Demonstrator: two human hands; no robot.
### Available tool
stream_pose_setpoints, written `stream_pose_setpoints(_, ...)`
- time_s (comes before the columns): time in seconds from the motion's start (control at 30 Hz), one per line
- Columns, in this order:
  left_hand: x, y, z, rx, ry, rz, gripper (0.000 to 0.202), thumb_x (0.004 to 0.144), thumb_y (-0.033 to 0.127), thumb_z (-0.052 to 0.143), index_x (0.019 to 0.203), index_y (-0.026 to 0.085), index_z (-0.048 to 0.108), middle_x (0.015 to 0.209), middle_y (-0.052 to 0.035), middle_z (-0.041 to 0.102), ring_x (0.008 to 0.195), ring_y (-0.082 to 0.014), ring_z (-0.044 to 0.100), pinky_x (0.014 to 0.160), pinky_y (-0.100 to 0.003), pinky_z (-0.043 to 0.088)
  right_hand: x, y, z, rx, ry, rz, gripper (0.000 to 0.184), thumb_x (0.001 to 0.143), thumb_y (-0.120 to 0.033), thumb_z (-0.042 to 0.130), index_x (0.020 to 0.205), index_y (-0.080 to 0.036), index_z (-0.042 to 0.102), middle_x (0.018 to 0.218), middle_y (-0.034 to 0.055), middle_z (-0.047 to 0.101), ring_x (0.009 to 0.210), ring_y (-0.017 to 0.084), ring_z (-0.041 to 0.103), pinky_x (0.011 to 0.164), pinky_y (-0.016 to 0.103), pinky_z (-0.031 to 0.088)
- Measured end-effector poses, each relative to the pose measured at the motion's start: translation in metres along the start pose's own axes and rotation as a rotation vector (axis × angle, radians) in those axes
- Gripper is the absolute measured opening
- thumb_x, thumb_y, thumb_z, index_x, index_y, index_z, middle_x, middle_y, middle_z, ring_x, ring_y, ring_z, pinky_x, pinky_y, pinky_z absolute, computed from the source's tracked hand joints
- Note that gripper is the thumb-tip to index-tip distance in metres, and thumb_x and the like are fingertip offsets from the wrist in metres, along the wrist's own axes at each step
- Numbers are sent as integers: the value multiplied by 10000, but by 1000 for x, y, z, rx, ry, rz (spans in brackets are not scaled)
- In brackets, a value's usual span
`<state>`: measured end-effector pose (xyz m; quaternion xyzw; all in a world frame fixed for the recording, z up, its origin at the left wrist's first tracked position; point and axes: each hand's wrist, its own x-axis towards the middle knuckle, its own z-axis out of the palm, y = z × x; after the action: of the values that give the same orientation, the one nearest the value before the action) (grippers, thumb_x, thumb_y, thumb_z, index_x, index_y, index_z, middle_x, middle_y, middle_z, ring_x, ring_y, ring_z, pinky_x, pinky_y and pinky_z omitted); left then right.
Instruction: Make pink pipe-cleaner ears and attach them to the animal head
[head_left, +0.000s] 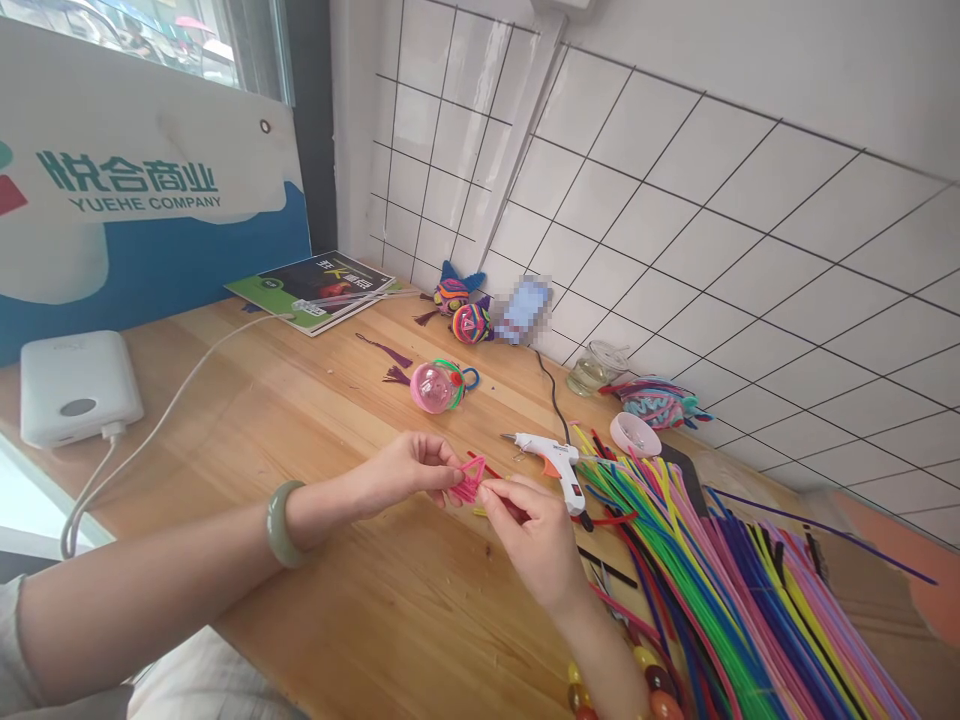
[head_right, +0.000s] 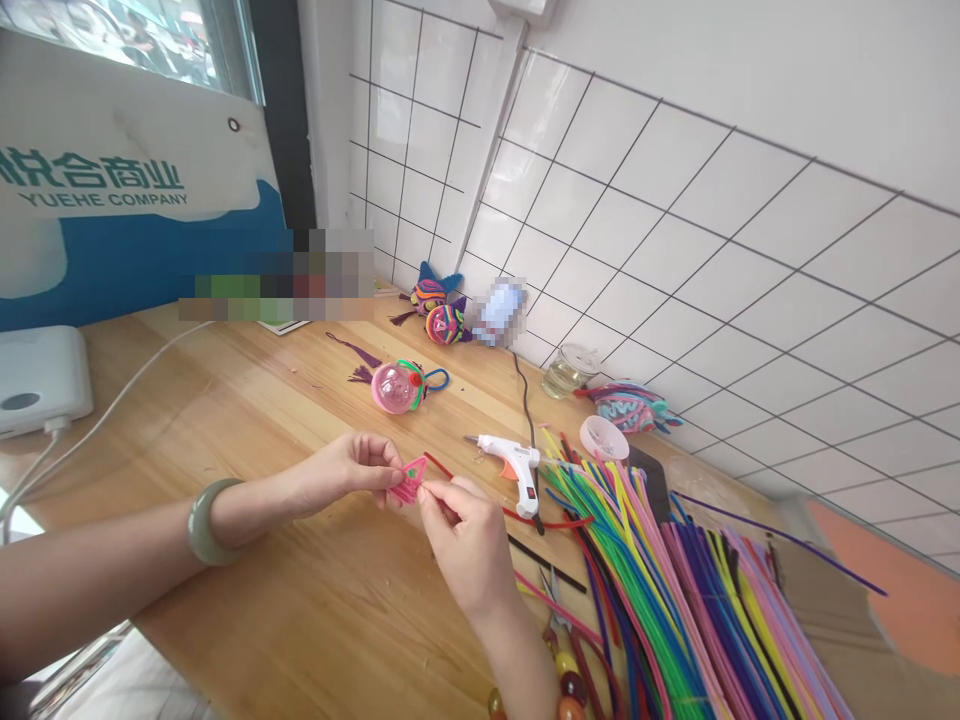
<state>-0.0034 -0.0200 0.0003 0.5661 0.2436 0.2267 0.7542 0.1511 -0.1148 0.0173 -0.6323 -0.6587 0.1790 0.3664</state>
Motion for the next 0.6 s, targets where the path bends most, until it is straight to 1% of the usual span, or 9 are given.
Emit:
stream_pose_setpoints(0.23,1,-1,-2,14,-21,-6,235,662,331,643,715,111,580,677,-60,666,594,-138,606,563,-246,468,0,-2,-3,-55,-33,-20,243,822,-252,444,740,-178,661,574,-6,475,526,110,445,495,227,355)
stream_pose_setpoints(0.47,2,-1,0,12,-25,-12,245,650,341,653,700,114,575,667,-58,664,583,-135,603,557,-243,465,0,-1,-3,-31,-22,-27,251,815,-256,449,739,-170,672,602,18,534,543,115,478,494,225,378)
stream_pose_setpoints(0.6,1,0,1,18,-20,-4,241,655,337,647,701,112,575,662,-55,660,584,-133,600,548,-235,459,0,0,-2,-36,-16,-23,238,815,-251,449,771,-175,671,601,14,531,531,114,471,488,224,376)
